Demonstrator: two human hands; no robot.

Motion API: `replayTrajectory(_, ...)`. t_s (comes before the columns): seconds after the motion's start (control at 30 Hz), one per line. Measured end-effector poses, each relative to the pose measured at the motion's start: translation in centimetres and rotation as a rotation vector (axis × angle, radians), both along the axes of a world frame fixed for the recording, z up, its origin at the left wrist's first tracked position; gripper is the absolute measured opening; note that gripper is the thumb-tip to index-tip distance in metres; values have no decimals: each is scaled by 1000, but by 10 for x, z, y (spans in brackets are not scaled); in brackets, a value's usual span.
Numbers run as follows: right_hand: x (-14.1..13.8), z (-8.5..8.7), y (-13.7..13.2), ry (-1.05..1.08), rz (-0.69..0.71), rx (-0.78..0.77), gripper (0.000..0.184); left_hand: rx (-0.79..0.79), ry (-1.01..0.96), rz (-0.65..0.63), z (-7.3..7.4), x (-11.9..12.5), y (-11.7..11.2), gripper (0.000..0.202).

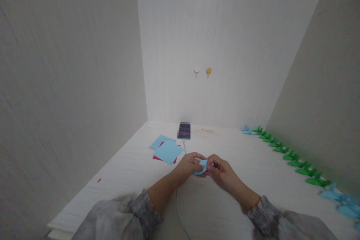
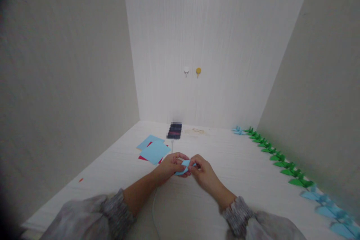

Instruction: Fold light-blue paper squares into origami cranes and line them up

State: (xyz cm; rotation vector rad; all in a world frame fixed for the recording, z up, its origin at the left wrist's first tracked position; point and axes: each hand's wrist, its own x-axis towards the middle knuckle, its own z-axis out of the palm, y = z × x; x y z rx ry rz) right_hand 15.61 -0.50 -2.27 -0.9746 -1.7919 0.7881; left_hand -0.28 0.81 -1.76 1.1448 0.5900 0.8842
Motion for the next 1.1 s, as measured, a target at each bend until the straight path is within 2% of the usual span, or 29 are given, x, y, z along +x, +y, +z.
replayTrajectory(0.17, -4, 11, -6, 47, 27, -13, 13, 34, -16, -29, -2, -1, 2, 43)
replayTrajectory(0.4, -3, 13, -6, 169, 66, -252, 16, 33, -55, -55, 4, -2, -3, 48)
replayTrajectory(0.77, -2, 12, -5, 100, -43, -206, 16, 11, -55, -33, 7, -2, -5, 49)
replayTrajectory(1.1, -10, 22, -11, 251, -62, -301, 14, 26, -2, 13, 1, -1, -2, 54)
